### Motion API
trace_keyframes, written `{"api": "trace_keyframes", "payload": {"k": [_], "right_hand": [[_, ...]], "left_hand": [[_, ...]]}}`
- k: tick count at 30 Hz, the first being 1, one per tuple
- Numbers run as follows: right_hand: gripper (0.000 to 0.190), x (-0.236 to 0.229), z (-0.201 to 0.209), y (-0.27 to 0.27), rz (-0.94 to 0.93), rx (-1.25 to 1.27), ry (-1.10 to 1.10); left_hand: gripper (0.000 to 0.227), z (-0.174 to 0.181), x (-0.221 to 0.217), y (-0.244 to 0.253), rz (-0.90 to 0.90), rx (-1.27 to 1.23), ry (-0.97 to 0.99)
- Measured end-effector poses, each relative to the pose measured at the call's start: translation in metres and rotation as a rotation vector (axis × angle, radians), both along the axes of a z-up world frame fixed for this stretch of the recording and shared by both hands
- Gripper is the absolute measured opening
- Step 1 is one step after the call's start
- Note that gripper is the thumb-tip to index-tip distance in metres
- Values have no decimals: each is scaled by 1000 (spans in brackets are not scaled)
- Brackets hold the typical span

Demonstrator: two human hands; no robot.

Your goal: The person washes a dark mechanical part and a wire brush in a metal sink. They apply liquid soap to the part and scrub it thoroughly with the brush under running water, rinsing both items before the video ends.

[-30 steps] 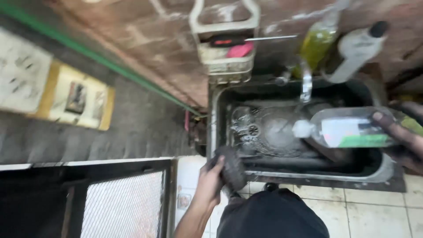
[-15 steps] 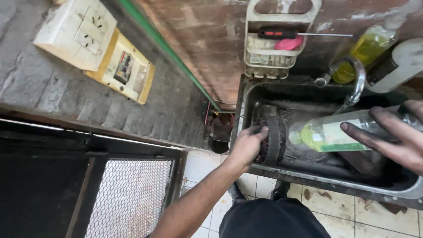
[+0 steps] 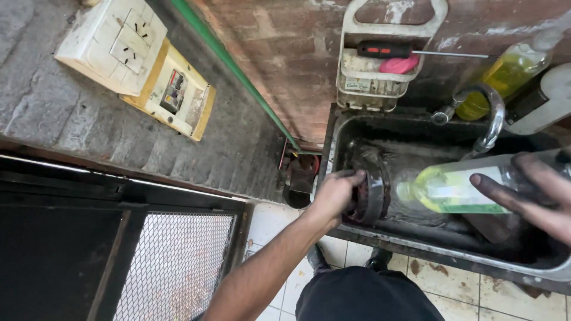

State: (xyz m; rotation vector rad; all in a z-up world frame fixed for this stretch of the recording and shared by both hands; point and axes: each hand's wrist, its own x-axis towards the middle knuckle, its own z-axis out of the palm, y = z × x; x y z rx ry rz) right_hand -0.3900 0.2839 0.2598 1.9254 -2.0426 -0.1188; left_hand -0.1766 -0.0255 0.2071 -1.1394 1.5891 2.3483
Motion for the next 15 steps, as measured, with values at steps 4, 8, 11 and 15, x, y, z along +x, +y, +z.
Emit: {"api": "trace_keyframes", "payload": {"k": [4, 8, 11, 15], "right_hand": [[68, 27, 27, -10, 2, 88, 177], [72, 42, 32, -11, -121, 231, 285], [73, 35, 11, 7, -259, 142, 59], [62, 15, -44, 32, -610, -65, -504]], "left_hand": [[26, -20, -12, -4, 219, 235, 81], [23, -16, -22, -8, 431, 479, 144], [26, -36, -30, -14, 501, 560, 179], [35, -54, -40, -20, 521, 669, 269]]}}
